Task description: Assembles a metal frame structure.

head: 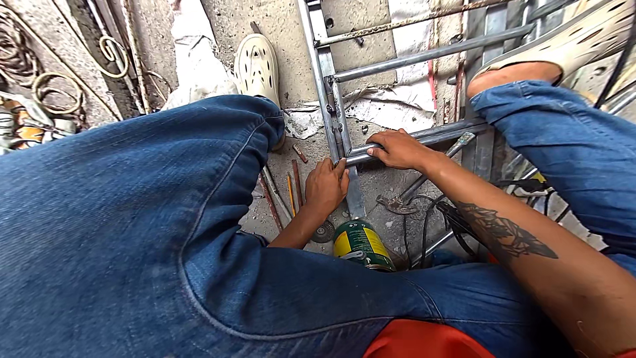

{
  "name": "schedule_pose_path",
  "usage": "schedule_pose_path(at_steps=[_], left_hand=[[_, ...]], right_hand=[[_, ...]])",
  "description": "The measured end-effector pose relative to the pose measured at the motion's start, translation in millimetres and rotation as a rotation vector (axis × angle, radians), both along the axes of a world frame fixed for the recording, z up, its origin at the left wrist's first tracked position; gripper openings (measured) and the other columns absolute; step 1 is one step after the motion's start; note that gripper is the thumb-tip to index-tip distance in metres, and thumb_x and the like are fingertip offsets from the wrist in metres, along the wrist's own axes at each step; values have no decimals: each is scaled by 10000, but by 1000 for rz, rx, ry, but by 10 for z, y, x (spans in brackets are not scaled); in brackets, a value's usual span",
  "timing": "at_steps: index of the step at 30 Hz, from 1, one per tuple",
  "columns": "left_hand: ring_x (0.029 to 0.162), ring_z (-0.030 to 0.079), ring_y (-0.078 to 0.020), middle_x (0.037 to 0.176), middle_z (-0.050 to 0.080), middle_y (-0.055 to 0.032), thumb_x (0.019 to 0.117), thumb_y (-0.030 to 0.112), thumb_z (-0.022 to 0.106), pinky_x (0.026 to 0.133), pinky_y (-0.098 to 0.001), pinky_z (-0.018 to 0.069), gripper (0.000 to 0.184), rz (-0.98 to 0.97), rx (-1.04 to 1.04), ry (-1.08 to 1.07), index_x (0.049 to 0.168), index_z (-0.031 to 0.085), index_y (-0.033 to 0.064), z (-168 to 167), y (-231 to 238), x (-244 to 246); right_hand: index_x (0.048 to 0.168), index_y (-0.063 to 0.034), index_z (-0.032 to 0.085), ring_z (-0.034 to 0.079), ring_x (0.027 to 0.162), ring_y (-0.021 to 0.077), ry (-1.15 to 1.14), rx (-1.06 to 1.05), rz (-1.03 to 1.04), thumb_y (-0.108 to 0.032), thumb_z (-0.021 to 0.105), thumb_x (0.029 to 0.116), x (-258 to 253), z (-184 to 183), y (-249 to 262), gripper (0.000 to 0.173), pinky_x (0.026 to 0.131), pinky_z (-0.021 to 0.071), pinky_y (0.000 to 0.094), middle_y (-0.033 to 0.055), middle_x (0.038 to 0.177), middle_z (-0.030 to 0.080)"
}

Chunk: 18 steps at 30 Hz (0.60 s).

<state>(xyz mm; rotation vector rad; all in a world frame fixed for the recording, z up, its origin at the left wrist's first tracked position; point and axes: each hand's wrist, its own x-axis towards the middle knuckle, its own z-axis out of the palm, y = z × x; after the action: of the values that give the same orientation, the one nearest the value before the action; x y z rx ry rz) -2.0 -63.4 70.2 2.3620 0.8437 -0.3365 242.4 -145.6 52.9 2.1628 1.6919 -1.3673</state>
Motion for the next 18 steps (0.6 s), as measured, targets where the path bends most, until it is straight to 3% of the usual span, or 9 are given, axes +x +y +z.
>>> schedule_pose_path(at_steps=[14,18], left_hand=[[803,619,-228,912,616,-90,1052,350,531,689,-396,541,367,84,-51,-178,1342,706,210,45,105,-76],[780,622,-211,900,619,-84,1046,324,548,681,-396,545,340,162,-81,-207,1308,724,200,30,148,-134]], right_hand=[[1311,-164,658,615,1247,287,-19,-6,-5,-458,484,1066,-27,18,15,420,1062,422,573,88,1281,688],[1302,-183,663,621,1207,287,-39,4,-4,-476,493,1052,-50,6,21,421,1033,433,565,87,1221,691]])
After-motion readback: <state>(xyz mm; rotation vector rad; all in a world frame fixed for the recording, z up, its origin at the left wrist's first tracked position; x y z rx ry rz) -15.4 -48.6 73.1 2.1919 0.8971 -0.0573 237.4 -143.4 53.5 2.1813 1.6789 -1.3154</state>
